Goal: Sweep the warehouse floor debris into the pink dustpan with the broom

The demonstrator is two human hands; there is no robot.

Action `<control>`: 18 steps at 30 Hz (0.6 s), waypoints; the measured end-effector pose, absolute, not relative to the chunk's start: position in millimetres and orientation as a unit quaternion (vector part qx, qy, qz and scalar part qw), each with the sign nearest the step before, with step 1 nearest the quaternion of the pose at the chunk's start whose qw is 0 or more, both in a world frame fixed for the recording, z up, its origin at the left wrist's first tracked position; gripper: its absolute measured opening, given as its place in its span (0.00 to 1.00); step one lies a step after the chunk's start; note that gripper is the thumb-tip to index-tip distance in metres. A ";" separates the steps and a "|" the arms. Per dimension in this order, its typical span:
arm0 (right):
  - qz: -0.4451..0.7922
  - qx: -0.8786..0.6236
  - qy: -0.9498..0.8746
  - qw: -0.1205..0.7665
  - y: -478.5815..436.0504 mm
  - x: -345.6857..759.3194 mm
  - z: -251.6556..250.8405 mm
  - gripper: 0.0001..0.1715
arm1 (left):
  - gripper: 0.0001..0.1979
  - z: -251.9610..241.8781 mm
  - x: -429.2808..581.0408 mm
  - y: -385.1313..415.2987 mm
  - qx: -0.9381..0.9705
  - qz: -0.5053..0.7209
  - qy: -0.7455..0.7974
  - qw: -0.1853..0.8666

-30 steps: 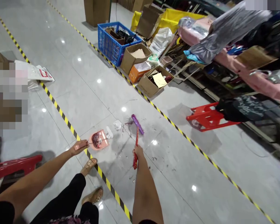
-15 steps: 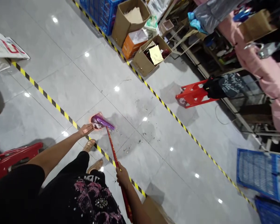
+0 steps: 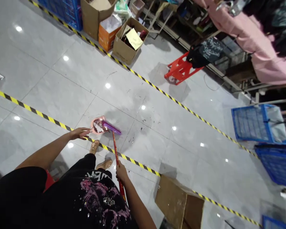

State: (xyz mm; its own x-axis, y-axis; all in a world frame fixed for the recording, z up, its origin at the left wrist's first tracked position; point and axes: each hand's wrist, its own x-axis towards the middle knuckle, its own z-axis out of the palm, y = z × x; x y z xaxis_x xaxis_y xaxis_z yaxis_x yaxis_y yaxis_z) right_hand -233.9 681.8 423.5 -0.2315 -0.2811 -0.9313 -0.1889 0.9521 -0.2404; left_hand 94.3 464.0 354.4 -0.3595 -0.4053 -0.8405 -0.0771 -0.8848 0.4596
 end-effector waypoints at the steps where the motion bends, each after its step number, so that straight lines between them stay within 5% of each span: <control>1: -0.045 -0.136 0.788 0.599 694.4 -234.6 429.7 0.35 | 0.26 357.5 95.5 456.3 0.552 -0.805 -0.198 0.090; 5: -0.126 -0.093 0.798 0.582 748.5 -233.6 453.1 0.38 | 0.22 360.9 82.3 421.7 0.592 -0.804 -0.021 0.048; 8: -0.188 -0.057 0.799 0.569 785.2 -238.3 457.0 0.38 | 0.10 362.6 56.1 410.1 0.636 -0.762 0.120 0.022; 10: -0.197 -0.005 0.803 0.562 809.0 -245.9 455.7 0.40 | 0.04 368.1 35.9 416.8 0.641 -0.760 0.105 0.017; 18: -0.280 0.147 0.820 0.477 904.0 -266.3 467.4 0.36 | 0.13 390.3 -61.3 490.6 0.649 -0.753 -0.097 -0.047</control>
